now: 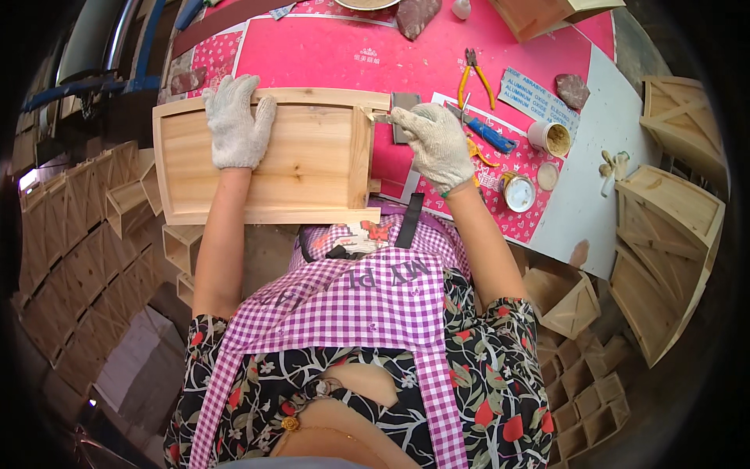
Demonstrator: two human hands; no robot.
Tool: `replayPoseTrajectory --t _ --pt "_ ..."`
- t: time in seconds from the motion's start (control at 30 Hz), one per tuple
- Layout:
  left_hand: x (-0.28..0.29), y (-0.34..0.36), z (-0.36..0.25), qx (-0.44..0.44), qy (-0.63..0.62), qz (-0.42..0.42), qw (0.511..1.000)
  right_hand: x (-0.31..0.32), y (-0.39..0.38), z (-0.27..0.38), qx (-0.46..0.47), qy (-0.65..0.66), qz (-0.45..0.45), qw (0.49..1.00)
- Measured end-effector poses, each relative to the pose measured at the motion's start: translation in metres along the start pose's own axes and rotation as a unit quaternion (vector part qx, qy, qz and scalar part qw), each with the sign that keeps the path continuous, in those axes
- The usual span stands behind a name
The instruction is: Sanding and applying wood filler to wooden boxes on a workbench.
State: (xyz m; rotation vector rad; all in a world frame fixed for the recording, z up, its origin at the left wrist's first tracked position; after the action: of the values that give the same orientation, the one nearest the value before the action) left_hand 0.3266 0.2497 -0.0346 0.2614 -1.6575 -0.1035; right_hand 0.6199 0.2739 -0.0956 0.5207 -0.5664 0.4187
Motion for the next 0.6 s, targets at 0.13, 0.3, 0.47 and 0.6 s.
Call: replayPoseTrajectory --t 0.13,0.3,0.47,0.6 --pt "-0.002 0.003 0.0 0.003 -0.003 0.005 1.0 0.002 0.012 0.001 -0.019 -0.003 -0.04 0.999" --pt "-0.003 0.001 0.002 0.005 0.005 0.003 1.0 -0.009 0.019 0.001 -0.024 -0.03 0.038 0.999" --pt "-0.003 -0.001 0.002 0.004 0.008 -0.002 1.0 -0.011 0.006 -0.003 -0.018 -0.005 0.07 0.997" --pt "0.0 0.002 0.0 0.001 0.001 -0.006 1.0 -0.007 -0.005 -0.008 -0.054 0.06 0.024 0.996"
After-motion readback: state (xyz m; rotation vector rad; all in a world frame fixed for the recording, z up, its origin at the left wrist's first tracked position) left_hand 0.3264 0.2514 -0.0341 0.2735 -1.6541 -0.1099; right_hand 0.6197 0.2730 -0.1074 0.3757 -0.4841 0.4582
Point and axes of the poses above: each hand's wrist, its own y-axis towards the middle knuckle, its own x-axis out of the back of the hand, z = x × y, the point moved 10 cm from there along y, towards the middle knuckle, and after that the axes turned 3 degrees about x, right-handed, at the moved point
